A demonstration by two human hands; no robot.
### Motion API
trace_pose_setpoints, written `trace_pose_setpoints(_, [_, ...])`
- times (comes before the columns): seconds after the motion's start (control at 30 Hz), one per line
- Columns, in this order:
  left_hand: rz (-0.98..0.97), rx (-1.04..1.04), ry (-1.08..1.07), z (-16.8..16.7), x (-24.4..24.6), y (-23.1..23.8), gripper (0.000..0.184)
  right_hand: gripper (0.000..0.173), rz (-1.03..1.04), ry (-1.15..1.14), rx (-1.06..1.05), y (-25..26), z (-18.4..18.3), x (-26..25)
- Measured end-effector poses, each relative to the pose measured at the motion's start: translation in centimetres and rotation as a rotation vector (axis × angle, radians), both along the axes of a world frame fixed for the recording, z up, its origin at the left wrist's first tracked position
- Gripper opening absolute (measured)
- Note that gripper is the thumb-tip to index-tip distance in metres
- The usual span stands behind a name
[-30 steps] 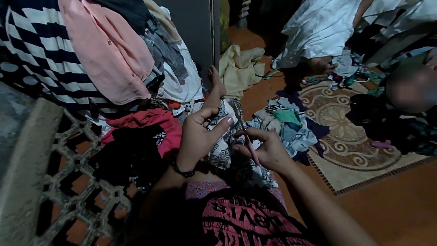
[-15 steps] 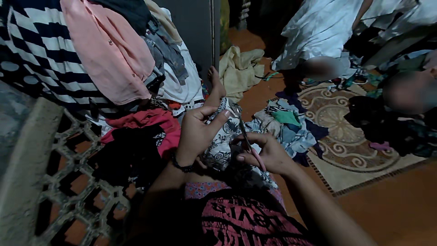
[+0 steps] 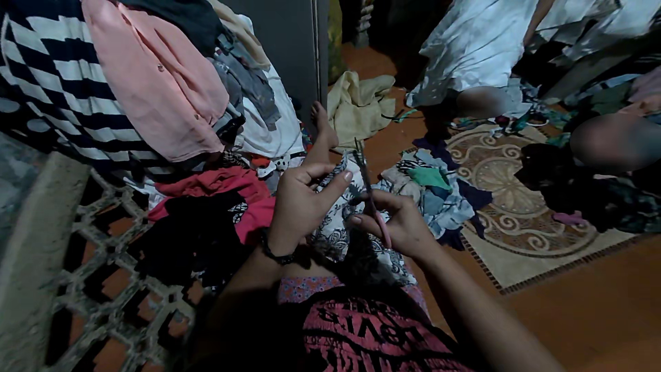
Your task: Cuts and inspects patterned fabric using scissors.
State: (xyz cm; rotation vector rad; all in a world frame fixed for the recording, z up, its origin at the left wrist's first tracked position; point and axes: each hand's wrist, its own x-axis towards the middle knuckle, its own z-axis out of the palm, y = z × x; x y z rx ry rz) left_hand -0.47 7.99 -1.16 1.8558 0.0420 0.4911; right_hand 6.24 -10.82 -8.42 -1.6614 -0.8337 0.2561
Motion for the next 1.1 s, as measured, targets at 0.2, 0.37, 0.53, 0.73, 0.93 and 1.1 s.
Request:
trace_pose_setpoints(0.2, [0.002, -0.009, -0.009, 0.0, 0.2, 0.1, 0.015, 0.037, 0.064, 0.045, 0.051, -0.1, 0.0, 0.2])
trace_pose_setpoints(0.37, [-0.044, -0.202, 0.098, -0.6, 1.6, 0.2, 0.011, 0.028, 0.046, 0.136, 0.089, 0.4, 0.1, -0.6])
trace_pose_setpoints(0.53, [-0.035, -0.284, 0.12, -1.0, 2.1, -0.6, 0.013, 0.015, 0.156, 0.367, 0.265, 0.8, -0.1, -1.4])
trace_pose_setpoints(0.73, [-0.045, -0.236, 0.08, -0.8, 2.3, -0.5, 0.004, 0.018, 0.195, 0.362, 0.265, 1.0, -0.6, -1.8])
trace_pose_setpoints(0.93, [0.003, -0.133, 0.141, -0.4, 2.3, -0.4, 0.002, 0.039, 0.172, 0.243, 0.164, 0.7, -0.8, -1.5])
trace_pose_setpoints(1.1, [0.082, 0.034, 0.151, -0.4, 2.5, -0.7, 0.007, 0.048, 0.124, 0.128, 0.069, 0.7, -0.4, -1.3])
